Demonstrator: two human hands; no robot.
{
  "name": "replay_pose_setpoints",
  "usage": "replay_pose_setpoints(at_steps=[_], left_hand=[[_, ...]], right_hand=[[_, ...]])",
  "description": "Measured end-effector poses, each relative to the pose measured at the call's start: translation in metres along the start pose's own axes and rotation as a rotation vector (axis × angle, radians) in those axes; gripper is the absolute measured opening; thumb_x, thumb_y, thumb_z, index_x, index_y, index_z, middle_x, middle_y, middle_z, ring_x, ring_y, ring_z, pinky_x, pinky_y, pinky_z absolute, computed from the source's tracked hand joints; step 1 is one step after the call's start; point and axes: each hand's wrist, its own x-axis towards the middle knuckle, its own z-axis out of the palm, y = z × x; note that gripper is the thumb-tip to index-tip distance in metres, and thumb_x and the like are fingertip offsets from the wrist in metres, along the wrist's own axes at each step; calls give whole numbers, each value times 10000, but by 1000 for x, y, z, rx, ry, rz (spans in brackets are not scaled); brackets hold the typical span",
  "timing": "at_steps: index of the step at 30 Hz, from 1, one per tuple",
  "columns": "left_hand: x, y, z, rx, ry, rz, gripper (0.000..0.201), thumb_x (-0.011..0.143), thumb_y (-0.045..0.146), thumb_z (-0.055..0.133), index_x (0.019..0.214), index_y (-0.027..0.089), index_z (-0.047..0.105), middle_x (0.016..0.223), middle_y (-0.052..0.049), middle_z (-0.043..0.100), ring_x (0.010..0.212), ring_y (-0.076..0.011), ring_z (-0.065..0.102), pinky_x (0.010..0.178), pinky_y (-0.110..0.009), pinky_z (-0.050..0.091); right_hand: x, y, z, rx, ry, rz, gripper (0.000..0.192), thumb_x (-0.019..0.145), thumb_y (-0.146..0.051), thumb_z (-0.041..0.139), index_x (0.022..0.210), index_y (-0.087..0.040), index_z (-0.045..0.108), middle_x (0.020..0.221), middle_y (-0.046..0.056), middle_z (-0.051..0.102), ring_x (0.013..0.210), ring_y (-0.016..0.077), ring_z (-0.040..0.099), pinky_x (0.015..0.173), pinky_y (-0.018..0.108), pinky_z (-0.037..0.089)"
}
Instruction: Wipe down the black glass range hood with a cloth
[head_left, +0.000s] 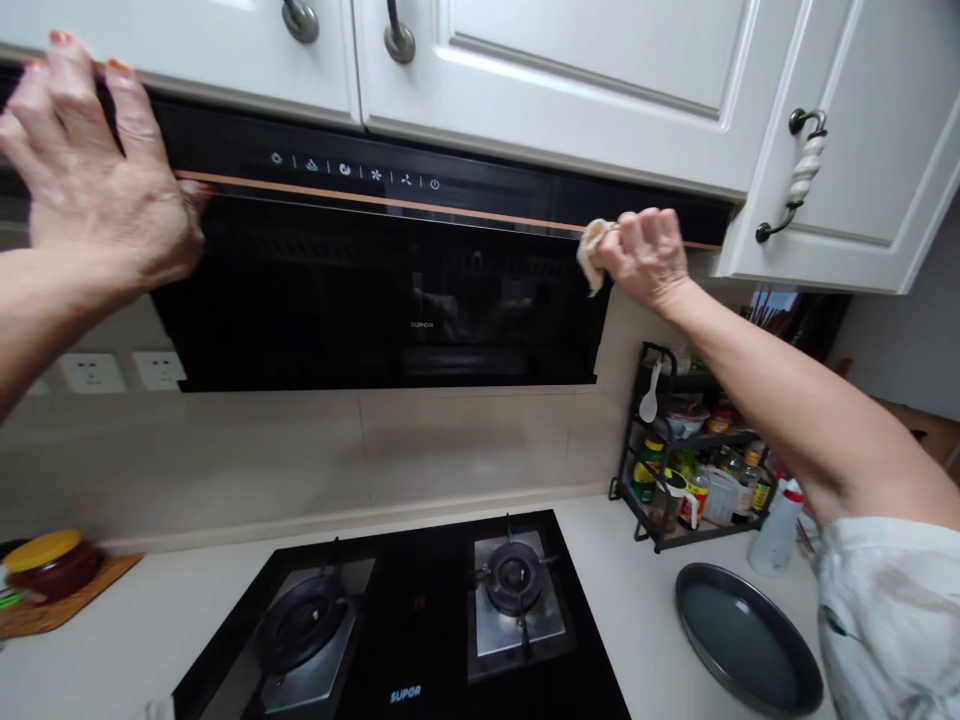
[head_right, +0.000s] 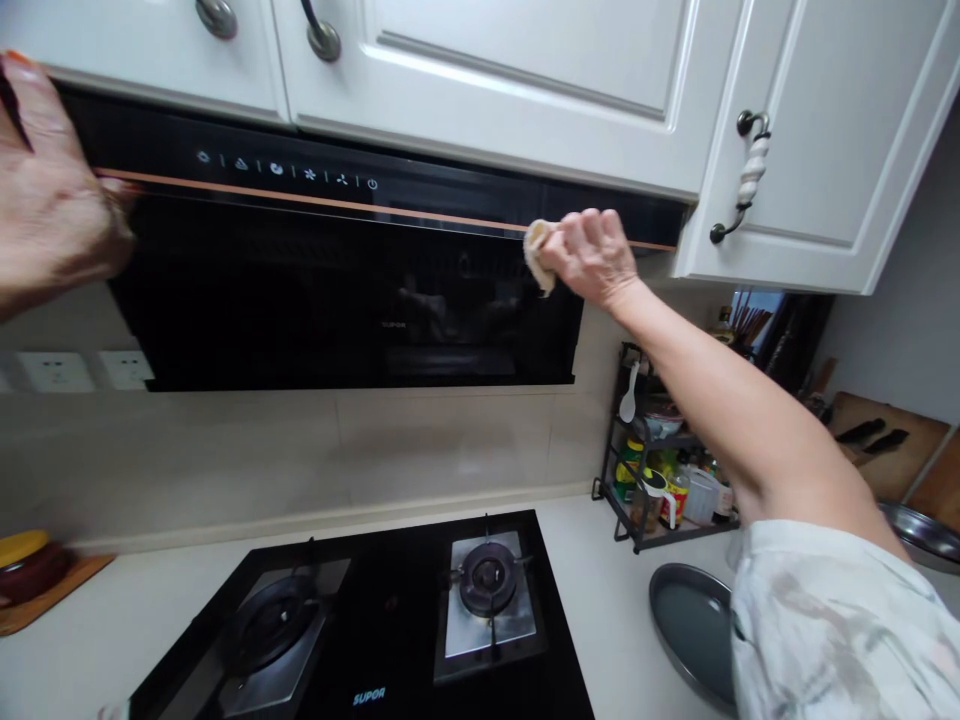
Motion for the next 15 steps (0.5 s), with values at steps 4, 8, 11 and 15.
replay_pose_setpoints(at_steps=[4,8,11,15], left_hand=[[4,-12,7,3,66,74,862,1173,492,178,1877,32,-10,1950,-313,-37,1847,-448,4,1472,-730,84],[6,-18,12,-22,82,76,900,1119,461,234,1881,36,13,1959,-292,-30,1840,-470,21,1439,-794,96],[8,-21,15,-146,90,75,910,1111,461,331,1900,116,35,1995,-164,-65,1844,-452,-23,1444,-783,-22],[12,-28,19,-243,82,107,889,1161,634,301,1903,241,6,2003,-21,-126,1845,-402,-97,1437,-738,-124]], right_hand=[[-41,59,-7,-59,-109,253,448,1202,-413,339,1241,-179,719,1402,228,712,1433,376,614,1240,706,448],[-64,94,-3,-97,-122,378,430,1192,-379,353,1222,-194,740,1420,242,686,1454,372,569,1245,686,414],[-68,101,8,-178,-57,396,511,1173,-350,286,1193,-170,764,1355,304,691,1345,385,590,1148,681,447],[-65,86,13,-212,45,375,550,1174,-359,246,1174,-172,763,1257,264,709,1260,363,611,1107,676,475]])
